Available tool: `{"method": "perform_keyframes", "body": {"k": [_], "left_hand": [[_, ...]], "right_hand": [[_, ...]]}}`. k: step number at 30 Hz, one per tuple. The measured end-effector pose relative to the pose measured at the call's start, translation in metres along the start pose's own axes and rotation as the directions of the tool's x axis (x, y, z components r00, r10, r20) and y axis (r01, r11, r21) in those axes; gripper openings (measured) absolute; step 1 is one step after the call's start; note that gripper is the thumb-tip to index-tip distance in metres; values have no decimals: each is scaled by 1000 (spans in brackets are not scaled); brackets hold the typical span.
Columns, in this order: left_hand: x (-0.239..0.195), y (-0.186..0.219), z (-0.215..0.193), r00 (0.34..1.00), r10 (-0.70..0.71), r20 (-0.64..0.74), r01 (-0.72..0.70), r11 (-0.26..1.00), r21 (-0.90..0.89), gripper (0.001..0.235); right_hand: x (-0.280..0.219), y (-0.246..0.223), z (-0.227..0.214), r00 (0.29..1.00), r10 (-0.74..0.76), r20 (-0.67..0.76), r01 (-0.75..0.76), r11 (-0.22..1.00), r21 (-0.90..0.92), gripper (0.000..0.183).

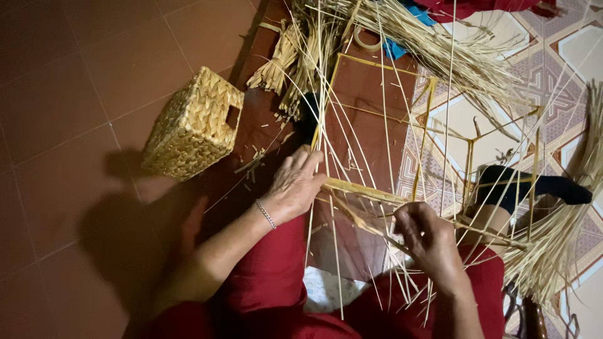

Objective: The person sits on the floor and weaves dried plant fibers into a rectangular basket frame. They interlace thin strips through the frame, occasionally adjust the structure, and use a pair of scissors to trim excess material. A completed basket sits nearby as a reference.

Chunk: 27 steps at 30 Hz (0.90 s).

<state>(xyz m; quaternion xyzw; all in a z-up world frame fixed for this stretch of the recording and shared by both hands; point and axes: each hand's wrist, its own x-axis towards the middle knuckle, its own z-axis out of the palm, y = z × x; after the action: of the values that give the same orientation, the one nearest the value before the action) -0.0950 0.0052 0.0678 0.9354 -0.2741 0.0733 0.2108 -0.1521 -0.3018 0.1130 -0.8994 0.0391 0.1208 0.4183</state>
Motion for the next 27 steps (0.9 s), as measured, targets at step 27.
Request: {"method": "perform_keyframes", "body": {"k": [27], "left_hand": [[14,-16,33,945,-326,19,295,827,-479,17]], "right_hand": [[79,-49,88,547,-836,40,747,466,-473,23]]}}
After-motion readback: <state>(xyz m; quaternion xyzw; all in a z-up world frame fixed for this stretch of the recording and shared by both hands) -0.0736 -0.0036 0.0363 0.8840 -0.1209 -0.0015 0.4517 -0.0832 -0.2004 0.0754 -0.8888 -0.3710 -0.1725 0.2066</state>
